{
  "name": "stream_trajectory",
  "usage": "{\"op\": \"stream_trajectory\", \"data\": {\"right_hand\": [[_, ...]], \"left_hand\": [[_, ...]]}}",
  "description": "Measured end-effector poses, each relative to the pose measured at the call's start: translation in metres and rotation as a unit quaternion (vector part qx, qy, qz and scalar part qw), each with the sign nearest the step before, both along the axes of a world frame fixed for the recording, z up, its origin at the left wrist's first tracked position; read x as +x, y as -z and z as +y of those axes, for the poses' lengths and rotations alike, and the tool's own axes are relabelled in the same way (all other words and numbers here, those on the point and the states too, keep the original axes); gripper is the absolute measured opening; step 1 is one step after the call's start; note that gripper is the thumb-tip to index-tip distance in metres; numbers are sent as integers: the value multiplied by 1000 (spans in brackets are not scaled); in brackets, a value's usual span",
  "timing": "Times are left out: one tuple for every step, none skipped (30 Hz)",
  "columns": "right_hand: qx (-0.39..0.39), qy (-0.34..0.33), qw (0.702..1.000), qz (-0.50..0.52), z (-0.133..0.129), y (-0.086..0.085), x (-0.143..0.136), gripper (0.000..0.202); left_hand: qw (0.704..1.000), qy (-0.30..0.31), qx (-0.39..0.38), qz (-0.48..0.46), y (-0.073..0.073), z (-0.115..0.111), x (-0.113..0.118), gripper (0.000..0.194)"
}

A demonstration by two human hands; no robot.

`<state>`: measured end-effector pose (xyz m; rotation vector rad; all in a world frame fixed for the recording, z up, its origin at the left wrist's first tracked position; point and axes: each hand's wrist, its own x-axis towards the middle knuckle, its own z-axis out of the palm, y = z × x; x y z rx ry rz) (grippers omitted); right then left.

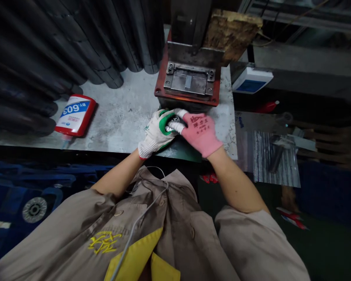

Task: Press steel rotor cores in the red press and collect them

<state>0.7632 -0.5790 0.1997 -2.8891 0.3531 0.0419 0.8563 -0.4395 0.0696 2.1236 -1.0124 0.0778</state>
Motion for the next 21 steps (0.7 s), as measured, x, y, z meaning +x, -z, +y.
{"op": "stream_trajectory", "data": {"right_hand": [[11, -5, 1000, 21, 3, 9, 1, 41], [25, -7, 999, 29, 3, 19, 3, 38], [48, -7, 998, 26, 2, 27, 6, 36], [81, -5, 997, 11, 0, 35, 7, 34], [121, 0, 993, -11, -4, 41, 8, 32], [167, 7, 986, -31, -8, 46, 7, 32], [211, 16, 976, -46, -13, 50, 6, 31], [249, 24, 967, -55, -18, 53, 4, 32], [281, 29, 957, -59, -22, 56, 2, 33], [305, 28, 950, -61, -25, 58, 0, 34], [320, 22, 945, -60, -27, 58, 0, 35], [325, 11, 944, -56, -28, 58, 1, 35], [319, -1, 946, -48, -28, 57, 2, 34], [302, -14, 952, -34, -27, 54, 5, 34], [272, -28, 962, -12, -25, 50, 8, 34], [226, -41, 973, 15, -23, 45, 12, 34], [169, -58, 983, 47, -20, 38, 15, 33], [106, -80, 988, 81, -16, 29, 17, 33], [47, -105, 987, 109, -13, 20, 19, 34], [1, -127, 984, 122, -10, 10, 19, 34], [-30, -144, 982, 120, -8, -1, 20, 35]], "left_hand": [[1000, 0, 3, 0, -1, 0, 0, 72], [1000, 0, 5, 2, -2, 0, 0, 70], [1000, 1, 5, 3, -3, 0, 0, 69], [1000, 2, 3, 5, -5, 1, 0, 68], [1000, 4, 2, 6, -7, 2, 0, 68], [1000, 10, 2, 8, -8, 3, 0, 68], [1000, 19, 1, 9, -10, 4, 1, 68], [1000, 30, 0, 10, -11, 6, 1, 68], [999, 42, -1, 10, -12, 7, 2, 69], [999, 51, -2, 10, -12, 8, 3, 70], [998, 58, -3, 9, -12, 9, 4, 71], [998, 61, -5, 7, -12, 10, 4, 71], [998, 61, -5, 6, -11, 10, 5, 71], [998, 59, -3, 6, -11, 10, 5, 71], [998, 57, -2, 5, -10, 9, 6, 70], [998, 57, 1, 3, -10, 9, 6, 69], [998, 60, 3, 0, -10, 8, 6, 69], [998, 64, 4, -5, -10, 7, 5, 68], [998, 66, 4, -10, -9, 6, 5, 67], [998, 61, 1, -12, -9, 5, 4, 68], [999, 47, -1, -11, -8, 4, 2, 70]]}}
